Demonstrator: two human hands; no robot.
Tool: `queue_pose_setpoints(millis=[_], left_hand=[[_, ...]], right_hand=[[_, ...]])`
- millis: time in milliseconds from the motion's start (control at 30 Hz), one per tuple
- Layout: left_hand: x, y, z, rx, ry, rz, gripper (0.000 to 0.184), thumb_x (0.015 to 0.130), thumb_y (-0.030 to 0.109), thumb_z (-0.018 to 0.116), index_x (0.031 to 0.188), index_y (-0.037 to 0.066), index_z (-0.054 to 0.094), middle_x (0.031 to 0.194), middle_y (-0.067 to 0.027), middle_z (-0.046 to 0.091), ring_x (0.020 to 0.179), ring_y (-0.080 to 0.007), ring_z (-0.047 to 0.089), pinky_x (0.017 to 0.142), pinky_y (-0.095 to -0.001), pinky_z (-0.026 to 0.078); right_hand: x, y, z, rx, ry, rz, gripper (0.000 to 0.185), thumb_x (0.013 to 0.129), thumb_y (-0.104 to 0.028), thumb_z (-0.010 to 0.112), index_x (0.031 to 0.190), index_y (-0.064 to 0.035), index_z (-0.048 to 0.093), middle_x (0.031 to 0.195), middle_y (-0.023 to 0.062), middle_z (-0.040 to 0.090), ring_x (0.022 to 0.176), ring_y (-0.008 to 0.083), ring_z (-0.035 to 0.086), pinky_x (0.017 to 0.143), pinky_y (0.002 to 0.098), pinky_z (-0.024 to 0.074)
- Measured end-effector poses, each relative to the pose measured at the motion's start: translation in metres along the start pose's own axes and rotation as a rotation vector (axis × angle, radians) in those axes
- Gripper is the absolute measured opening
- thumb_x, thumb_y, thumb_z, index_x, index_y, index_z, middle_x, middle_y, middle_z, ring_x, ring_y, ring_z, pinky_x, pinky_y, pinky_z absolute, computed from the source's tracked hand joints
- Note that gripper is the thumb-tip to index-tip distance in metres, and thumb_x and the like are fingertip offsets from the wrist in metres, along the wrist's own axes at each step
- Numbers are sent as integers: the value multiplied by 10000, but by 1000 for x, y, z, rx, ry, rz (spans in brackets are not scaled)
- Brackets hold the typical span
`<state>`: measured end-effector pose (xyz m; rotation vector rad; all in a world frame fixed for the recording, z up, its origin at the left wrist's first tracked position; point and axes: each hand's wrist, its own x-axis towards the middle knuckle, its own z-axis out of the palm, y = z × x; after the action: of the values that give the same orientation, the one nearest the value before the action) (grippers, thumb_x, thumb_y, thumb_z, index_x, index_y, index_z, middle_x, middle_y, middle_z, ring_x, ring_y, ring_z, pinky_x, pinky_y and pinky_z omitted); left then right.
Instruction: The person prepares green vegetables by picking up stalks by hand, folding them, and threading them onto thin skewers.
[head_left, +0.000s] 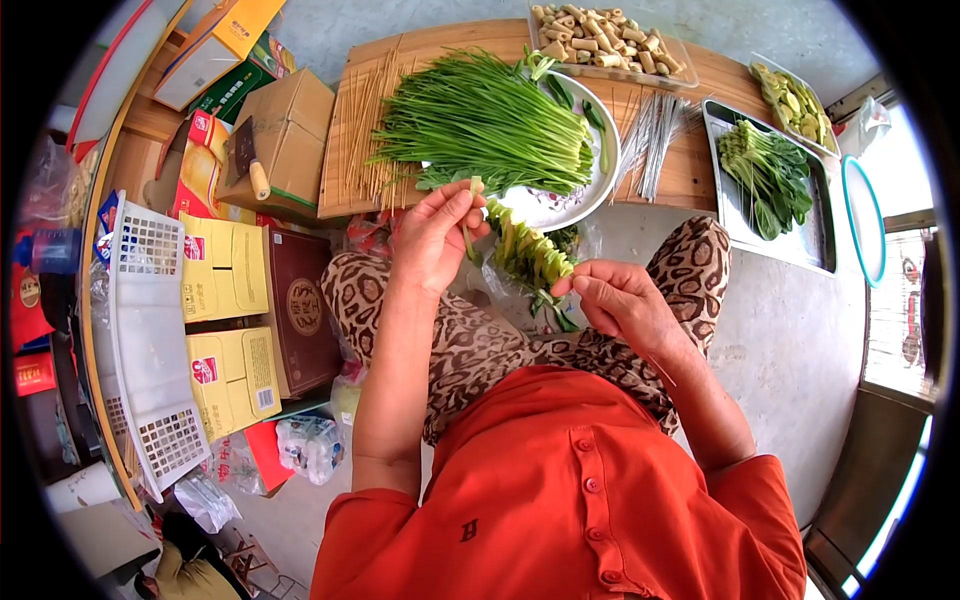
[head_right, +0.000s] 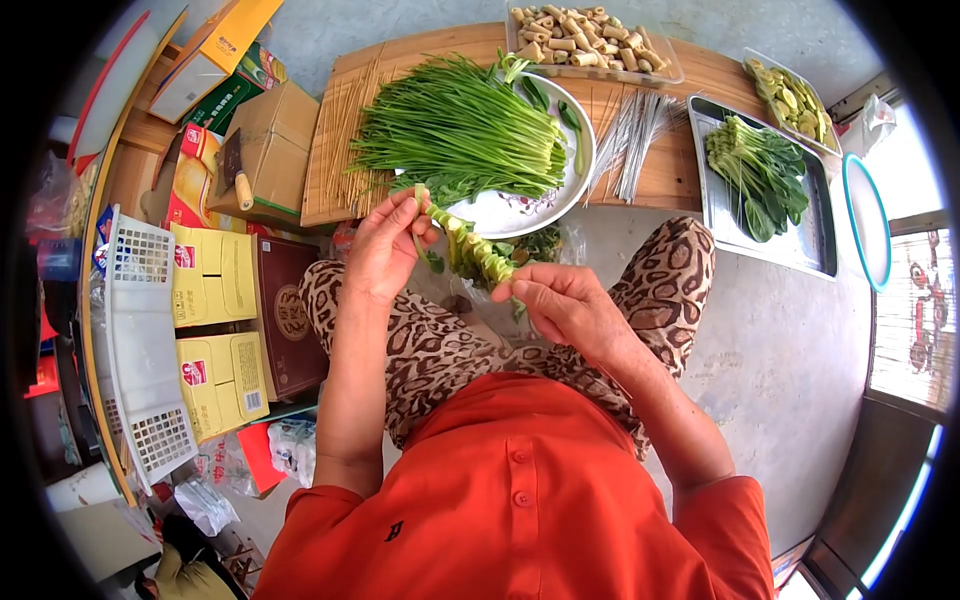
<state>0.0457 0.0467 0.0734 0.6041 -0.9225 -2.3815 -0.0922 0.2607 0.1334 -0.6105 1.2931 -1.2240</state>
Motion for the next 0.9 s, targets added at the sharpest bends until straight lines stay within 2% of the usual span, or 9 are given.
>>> queue_pose_setpoints(millis=[467, 533, 567, 700, 767, 867, 900], left_hand=[[-1, 11, -3, 34, -37, 12, 197, 862, 69, 634, 1036, -19, 617, 879, -91, 635, 695, -119, 545, 642, -283, 484], [-1, 15, -3, 82, -55, -36, 191, 856, 83, 643, 1034, 18, 620, 888, -45, 628, 684, -98, 512, 655, -286, 455], [-2, 18, -1, 92, -58, -46, 195, 848, 87, 654, 1029, 22, 621, 866, -36, 626, 678, -96, 503, 655, -280, 447], [0, 22, -5, 61, -90, -100, 195, 846, 91, 658, 1026, 24, 620, 844, -31, 622, 669, -101, 503, 651, -278, 446], [-1, 23, -6, -6, -154, -135, 196, 851, 67, 646, 1030, -3, 611, 843, -74, 631, 653, -109, 528, 635, -280, 473], [-3, 18, -6, 3, -162, -181, 191, 847, 60, 647, 1026, 3, 614, 827, -63, 623, 634, -112, 516, 633, -289, 469], [-3, 18, -7, 2, -202, -192, 215, 839, 65, 660, 1040, 4, 615, 846, -58, 630, 672, -110, 534, 667, -280, 472]], right_hand=[[0, 0, 3, -35, 12, -16, 243, 966, -178, 463, 972, -4, 632, 497, -75, 362, 419, 21, 267, 420, 192, 200], [-1, -2, 3, -24, 9, -16, 242, 966, -177, 463, 972, -5, 633, 497, -76, 358, 422, 22, 264, 421, 195, 197], [-1, -4, 2, -25, -2, -7, 255, 965, -195, 468, 974, -11, 645, 500, -70, 373, 444, 21, 302, 433, 194, 224], [-3, -3, 2, -40, -1, -6, 255, 965, -196, 470, 976, -11, 645, 499, -69, 372, 442, 21, 301, 433, 194, 225], [-4, -3, 2, -24, -2, -21, 254, 964, -199, 475, 973, -11, 644, 498, -69, 370, 442, 20, 300, 431, 194, 222], [-3, -2, -1, -30, -16, -19, 250, 963, -198, 478, 969, -9, 643, 502, -68, 372, 442, 20, 299, 429, 194, 221], [-3, -4, 2, -38, -4, -14, 244, 963, -186, 475, 966, -9, 642, 504, -68, 367, 440, 20, 293, 428, 194, 217]])
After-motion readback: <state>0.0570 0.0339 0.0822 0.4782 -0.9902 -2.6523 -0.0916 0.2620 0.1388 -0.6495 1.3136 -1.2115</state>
